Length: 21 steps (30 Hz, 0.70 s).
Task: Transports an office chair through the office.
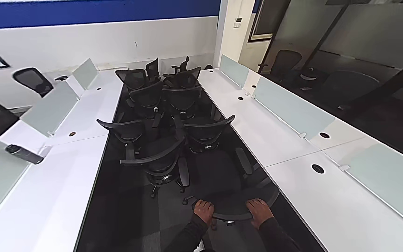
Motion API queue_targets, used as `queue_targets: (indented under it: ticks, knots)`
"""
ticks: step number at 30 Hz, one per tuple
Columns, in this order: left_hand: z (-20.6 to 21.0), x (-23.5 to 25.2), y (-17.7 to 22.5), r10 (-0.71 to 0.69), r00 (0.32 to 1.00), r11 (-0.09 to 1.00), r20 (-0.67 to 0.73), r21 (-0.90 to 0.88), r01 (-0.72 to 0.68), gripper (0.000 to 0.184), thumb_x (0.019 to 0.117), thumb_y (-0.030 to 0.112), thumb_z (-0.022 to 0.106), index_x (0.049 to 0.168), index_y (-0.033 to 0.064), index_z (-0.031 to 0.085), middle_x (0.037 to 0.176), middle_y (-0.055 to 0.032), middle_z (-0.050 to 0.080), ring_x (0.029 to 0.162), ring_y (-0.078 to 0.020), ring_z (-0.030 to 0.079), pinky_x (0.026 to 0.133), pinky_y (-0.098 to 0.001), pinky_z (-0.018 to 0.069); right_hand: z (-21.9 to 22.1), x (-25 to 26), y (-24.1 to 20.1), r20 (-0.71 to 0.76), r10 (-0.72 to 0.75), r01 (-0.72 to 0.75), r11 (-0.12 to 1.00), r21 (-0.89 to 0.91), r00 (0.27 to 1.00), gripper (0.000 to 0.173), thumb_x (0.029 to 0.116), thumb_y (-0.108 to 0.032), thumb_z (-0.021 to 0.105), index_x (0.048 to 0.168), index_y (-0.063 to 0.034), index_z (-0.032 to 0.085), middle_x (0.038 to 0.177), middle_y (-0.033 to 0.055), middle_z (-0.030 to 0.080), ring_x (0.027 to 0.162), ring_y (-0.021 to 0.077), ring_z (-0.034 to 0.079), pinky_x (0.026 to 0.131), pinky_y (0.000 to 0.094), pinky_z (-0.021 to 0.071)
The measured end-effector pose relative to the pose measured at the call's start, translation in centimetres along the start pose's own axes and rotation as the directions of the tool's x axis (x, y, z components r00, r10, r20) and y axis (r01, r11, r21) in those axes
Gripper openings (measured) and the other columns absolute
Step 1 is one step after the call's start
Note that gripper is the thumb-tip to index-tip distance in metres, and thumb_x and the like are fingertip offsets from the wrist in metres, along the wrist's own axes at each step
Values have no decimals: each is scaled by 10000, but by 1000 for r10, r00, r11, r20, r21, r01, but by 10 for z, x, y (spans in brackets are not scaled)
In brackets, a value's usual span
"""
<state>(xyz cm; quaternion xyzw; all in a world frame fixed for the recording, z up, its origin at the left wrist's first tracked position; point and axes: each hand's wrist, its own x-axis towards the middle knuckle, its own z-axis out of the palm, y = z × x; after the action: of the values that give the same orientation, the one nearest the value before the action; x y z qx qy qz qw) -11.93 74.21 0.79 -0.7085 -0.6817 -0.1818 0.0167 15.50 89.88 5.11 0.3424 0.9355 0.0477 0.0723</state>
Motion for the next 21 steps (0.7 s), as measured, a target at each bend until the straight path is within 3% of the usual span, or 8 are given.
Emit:
queue_targets:
  ticks: [1,3,5,11,16,21]
  knots:
    - [-11,2,4,-66,982,997,178,-20,71,300,866,109,713,1163,103,753,1187,-52,770,1150,-230,715,1067,-464,521,-8,2,-4,146,43,-45,999,15,988,633,661,-383,882,1227,-144,729,1244,32,745,1229,240,662,1147,493,425]
    - [-37,16,15,-183,804,972,566,-17,232,398,973,140,624,1364,63,634,1350,-131,689,1314,-293,614,1203,-503,374,-18,4,-12,328,105,-112,994,2,939,683,733,-382,847,1350,-153,664,1365,35,687,1328,250,592,1206,493,344]
    - [-52,25,23,-240,658,954,714,48,296,425,996,174,613,1403,54,594,1401,-165,646,1359,-332,568,1216,-545,340,-21,1,-18,363,135,-138,990,-18,922,681,753,-383,829,1377,-176,652,1376,29,680,1331,248,589,1208,483,341]
    - [-60,12,37,-341,586,930,735,172,326,454,941,162,672,1385,77,622,1443,-159,618,1386,-360,534,1185,-595,362,-29,-14,-36,393,168,-187,982,11,904,539,804,-318,775,1312,-156,693,1327,63,700,1310,272,595,1166,510,378]
    - [-66,-16,51,-388,564,911,729,211,353,434,975,175,631,1401,95,617,1477,-145,594,1434,-340,491,1213,-577,336,-32,-45,-59,417,188,-206,979,-3,889,507,818,-341,769,1285,-157,702,1310,83,704,1298,291,603,1144,519,401]
    - [-64,-60,53,-454,566,884,688,267,384,495,949,268,689,1416,124,613,1522,-117,557,1483,-325,424,1253,-577,249,-34,-90,-100,423,193,-237,970,54,885,447,862,-277,714,1288,-143,701,1311,97,703,1283,303,615,1135,534,408]
